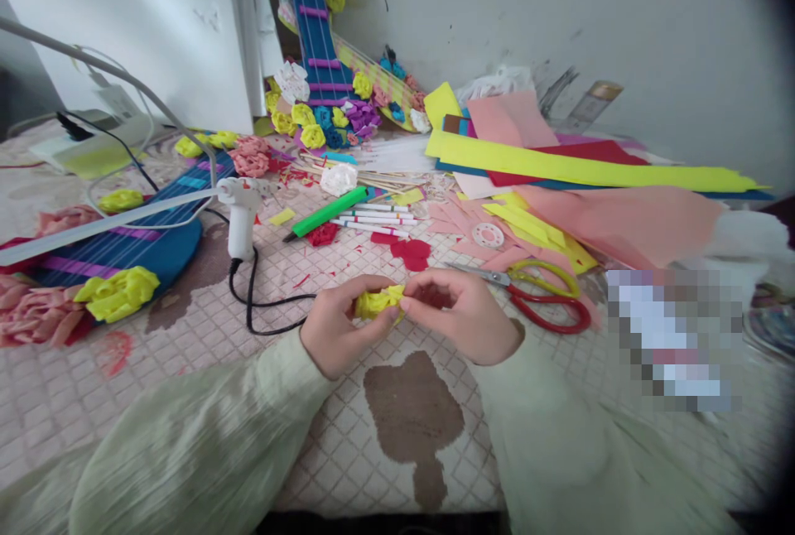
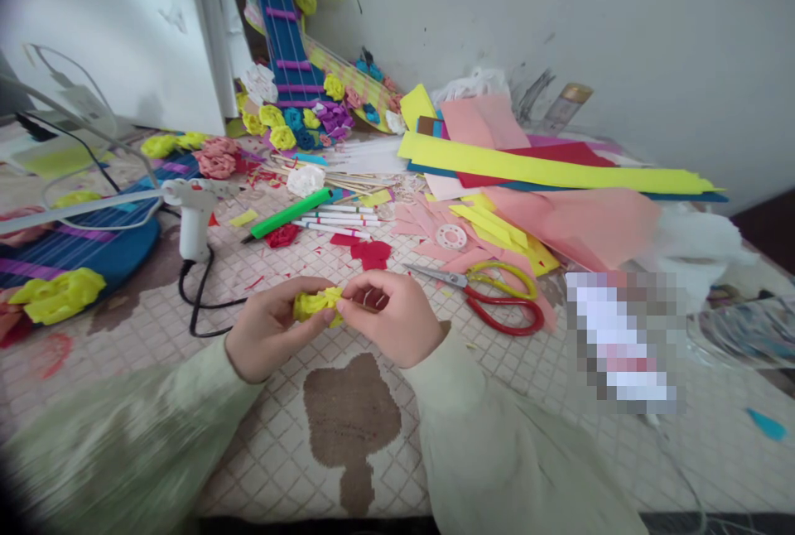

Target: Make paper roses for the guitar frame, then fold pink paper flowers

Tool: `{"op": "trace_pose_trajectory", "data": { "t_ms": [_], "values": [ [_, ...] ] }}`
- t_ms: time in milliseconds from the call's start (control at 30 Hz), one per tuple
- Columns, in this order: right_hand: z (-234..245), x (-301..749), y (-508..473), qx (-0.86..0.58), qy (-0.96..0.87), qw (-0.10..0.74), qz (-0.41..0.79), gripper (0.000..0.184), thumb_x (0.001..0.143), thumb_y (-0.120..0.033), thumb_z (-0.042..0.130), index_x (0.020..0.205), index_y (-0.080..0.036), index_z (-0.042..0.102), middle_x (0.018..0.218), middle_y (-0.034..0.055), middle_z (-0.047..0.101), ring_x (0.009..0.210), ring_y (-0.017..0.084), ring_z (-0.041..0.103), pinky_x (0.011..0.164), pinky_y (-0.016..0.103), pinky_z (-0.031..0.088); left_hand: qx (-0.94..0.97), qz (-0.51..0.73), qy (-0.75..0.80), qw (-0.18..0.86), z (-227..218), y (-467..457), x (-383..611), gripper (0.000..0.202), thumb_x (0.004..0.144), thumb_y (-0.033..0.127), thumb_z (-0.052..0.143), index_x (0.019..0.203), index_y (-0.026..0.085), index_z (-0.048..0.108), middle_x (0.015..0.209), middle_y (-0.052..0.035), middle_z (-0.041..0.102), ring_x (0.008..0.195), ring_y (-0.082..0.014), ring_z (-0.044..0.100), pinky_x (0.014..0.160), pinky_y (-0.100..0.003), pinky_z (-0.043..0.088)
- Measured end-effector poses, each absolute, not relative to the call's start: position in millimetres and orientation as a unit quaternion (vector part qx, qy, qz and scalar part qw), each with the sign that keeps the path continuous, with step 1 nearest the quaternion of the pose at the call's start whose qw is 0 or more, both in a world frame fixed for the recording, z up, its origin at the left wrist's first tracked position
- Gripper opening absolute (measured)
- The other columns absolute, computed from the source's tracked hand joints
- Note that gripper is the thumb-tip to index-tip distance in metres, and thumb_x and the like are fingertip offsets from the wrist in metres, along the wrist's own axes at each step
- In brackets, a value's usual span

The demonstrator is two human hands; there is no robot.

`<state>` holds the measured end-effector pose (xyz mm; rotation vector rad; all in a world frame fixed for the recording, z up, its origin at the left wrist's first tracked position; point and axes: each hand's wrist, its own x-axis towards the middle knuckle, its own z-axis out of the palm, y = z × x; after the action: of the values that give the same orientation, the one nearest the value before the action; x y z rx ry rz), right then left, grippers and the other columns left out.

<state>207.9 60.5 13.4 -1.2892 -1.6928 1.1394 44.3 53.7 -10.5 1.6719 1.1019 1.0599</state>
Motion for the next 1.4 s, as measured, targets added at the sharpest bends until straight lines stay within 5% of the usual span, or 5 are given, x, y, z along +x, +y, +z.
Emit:
{"op": "trace_pose_trajectory", "data": {
  "t_ms": [500, 800, 1133, 1400],
  "values": [
    [8.0, 200.5, 60.4, -0.466, -0.742, 0.379, 0.299, 0.006, 0.073, -0.017, 0.055, 0.076, -0.017, 0.06, 0.072, 0.0016, 0.061, 0.064, 0.012, 0.054, 0.059, 0.022, 0.044, 0.587, 0.416, 0.517, 0.464, -11.1, 66.6, 46.3, 0.018, 0.067, 0.032, 0.055, 0.072, 0.015, 0.058, 0.065, -0.0012, 0.058, 0.06, -0.013, 0.052, 0.056, -0.024, 0.041],
    [13.4, 218.5, 49.9, -0.487, -0.717, 0.468, 0.171, 0.01, 0.076, -0.018, 0.051, 0.081, -0.017, 0.06, 0.08, 0.0048, 0.06, 0.073, 0.014, 0.054, 0.07, 0.027, 0.045, 0.565, 0.423, 0.525, 0.475, -13.6, 71.9, 42.5, 0.025, 0.062, 0.037, 0.059, 0.072, 0.015, 0.057, 0.061, 0.001, 0.056, 0.058, -0.0132, 0.052, 0.056, -0.023, 0.04],
    [-12.9, 404.5, -42.5, -0.746, -0.532, 0.397, -0.056, 0.026, 0.066, -0.029, 0.051, 0.087, -0.017, 0.061, 0.086, 0.007, 0.06, 0.069, 0.019, 0.05, 0.06, 0.032, 0.039, 0.582, 0.403, 0.497, 0.502, -28.3, 76.8, 34.5, 0.033, 0.061, 0.043, 0.061, 0.079, 0.016, 0.059, 0.074, -0.0021, 0.061, 0.069, -0.0161, 0.055, 0.064, -0.026, 0.042],
    [-46.9, 481.2, -61.9, -0.809, -0.428, 0.402, 0.014, 0.048, 0.061, -0.041, 0.054, 0.1, -0.014, 0.056, 0.084, 0.0083, 0.06, 0.071, 0.021, 0.053, 0.067, 0.035, 0.043, 0.588, 0.381, 0.502, 0.507, -26.9, 78.0, 35.3, 0.033, 0.058, 0.045, 0.063, 0.076, 0.017, 0.061, 0.077, -0.0019, 0.062, 0.074, -0.0171, 0.055, 0.068, -0.025, 0.042]
  ]
}}
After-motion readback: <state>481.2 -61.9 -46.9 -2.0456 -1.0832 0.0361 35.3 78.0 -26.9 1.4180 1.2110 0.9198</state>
